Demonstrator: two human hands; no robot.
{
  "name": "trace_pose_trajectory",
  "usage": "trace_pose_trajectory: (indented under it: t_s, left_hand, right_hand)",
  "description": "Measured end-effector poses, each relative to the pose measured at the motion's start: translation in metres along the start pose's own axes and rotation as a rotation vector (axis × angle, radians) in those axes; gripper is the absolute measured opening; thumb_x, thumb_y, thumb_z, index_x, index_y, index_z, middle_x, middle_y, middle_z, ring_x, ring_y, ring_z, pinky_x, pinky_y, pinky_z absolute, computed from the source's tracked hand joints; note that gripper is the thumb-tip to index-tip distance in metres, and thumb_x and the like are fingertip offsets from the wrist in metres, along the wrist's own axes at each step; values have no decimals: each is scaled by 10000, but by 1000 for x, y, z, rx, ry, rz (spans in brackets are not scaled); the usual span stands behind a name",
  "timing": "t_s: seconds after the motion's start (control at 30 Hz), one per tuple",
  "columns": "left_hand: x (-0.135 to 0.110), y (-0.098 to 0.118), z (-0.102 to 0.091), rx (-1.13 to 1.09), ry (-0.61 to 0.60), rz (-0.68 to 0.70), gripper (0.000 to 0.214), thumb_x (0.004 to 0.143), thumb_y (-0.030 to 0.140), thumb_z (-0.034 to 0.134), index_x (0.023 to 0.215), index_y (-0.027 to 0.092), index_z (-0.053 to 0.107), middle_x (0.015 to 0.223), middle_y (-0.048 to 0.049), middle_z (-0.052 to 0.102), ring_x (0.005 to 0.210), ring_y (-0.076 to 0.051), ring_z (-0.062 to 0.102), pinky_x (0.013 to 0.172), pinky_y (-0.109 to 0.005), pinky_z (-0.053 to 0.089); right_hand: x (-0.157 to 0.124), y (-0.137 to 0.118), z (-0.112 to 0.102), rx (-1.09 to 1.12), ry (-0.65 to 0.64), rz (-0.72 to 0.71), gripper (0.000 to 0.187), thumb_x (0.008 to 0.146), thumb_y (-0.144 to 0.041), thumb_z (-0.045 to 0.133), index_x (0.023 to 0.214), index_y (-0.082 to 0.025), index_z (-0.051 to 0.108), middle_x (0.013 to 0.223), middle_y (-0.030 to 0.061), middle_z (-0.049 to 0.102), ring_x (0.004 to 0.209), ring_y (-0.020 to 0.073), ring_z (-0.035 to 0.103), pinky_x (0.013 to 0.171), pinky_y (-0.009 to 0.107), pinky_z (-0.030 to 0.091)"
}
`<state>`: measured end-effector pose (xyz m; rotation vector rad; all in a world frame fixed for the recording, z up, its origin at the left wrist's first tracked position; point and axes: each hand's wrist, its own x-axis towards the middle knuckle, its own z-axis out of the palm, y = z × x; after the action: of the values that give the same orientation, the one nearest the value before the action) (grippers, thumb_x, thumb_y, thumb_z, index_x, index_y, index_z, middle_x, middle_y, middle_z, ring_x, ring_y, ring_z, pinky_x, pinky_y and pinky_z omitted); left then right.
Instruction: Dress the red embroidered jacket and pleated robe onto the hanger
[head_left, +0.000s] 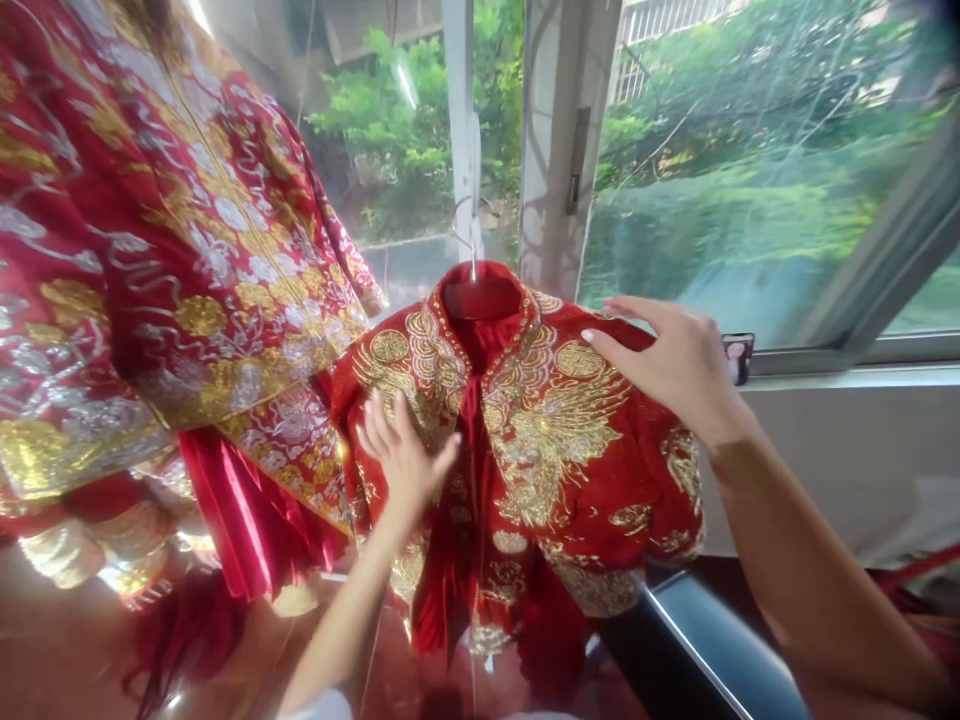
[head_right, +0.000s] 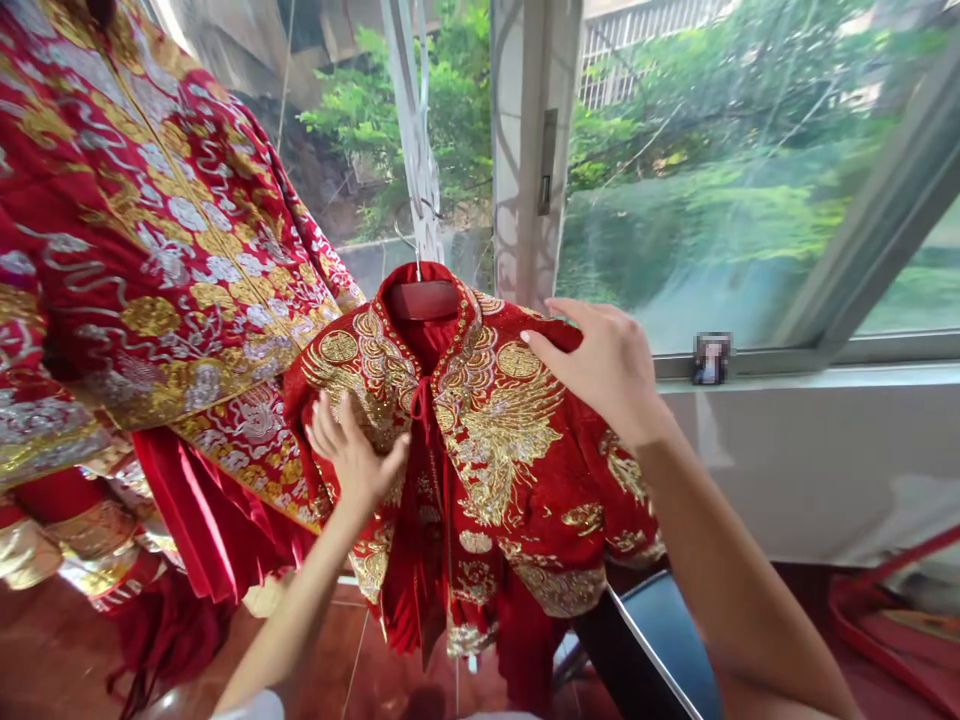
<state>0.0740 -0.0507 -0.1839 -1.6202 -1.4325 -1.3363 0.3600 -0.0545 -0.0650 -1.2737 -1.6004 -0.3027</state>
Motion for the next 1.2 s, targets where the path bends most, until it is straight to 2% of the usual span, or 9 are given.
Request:
trace_pose_trajectory:
  t_s: [0.17,0.27,0.4,0.5,0.67,0.83,1.0,1.13,1.2]
  left_hand:
    - [-67,-22,5,38,-16,-51,435,851,300,551,1248,123,540,1238,-245,542,1216,-349,489,1045,-516,352]
    - [-63,-43,-16,-71,-8,-181,350,863,240,473,1187,141,560,1097,-186,626,1030,-287,601,932,-438,447]
    - [-44,-54,-48,-269,-232,-381,202,873,319,469,981,204,596,675,-19,592,588,-184,547,596,-302,438]
    - [-39,-31,-65,-450,-320,-390,181,859,375,480,805,220,556,533,35,457,481,-146,422,510,-269,349]
    - [-44,40,-84,-649,-318,-367,261,898,432,433,771,234,548,562,15,471,507,-152,414,521,-288,344]
    - [-47,58,-61,-618,-496,-246,301,896,474,453,730,229,510,611,-11,525,547,-160,481,548,-293,379]
    - [-54,9,-26,-419,-626,-328,303,866,494,508,934,202,555,804,-61,627,736,-230,605,671,-342,455]
    - [-69,-23,-27,-722,-511,-474,373,863,546,483,986,203,560,948,-75,641,916,-232,620,818,-354,485]
    - [-76,-27,-29,-784,-452,-561,407,849,563,490,1017,198,558,1005,-81,639,978,-238,612,874,-366,480]
  right_hand:
    - [43,-49,12,111,-86,-271,323,843,-340,579,1125,-204,657,1155,95,647,1110,284,580,1012,489,416]
    - [70,-63,33,146,-142,-210,426,822,-400,622,1166,-149,615,1110,134,626,1054,280,579,947,467,450]
    - [86,-48,60,230,-345,-128,442,750,-491,689,1014,-138,653,814,82,614,833,253,607,774,446,503]
    - [88,-33,73,265,-325,-127,386,720,-503,716,863,-149,670,652,53,540,781,269,603,725,457,501]
    - [91,-17,78,273,-298,-188,309,742,-457,712,836,-165,672,637,61,525,868,307,603,767,478,495]
    - [92,-20,78,233,-266,-182,323,750,-472,705,847,-165,670,667,71,558,892,321,607,792,497,494]
    - [63,-53,56,105,-131,-64,418,776,-445,666,1077,-156,643,949,155,640,1046,370,568,899,568,442]
    - [-6,-78,43,-15,64,-41,570,832,-332,555,1372,-183,449,1356,168,476,1322,370,382,1048,568,342]
    - [-49,-87,50,51,31,2,540,840,-381,530,1348,-208,471,1336,157,498,1272,340,448,1012,529,398]
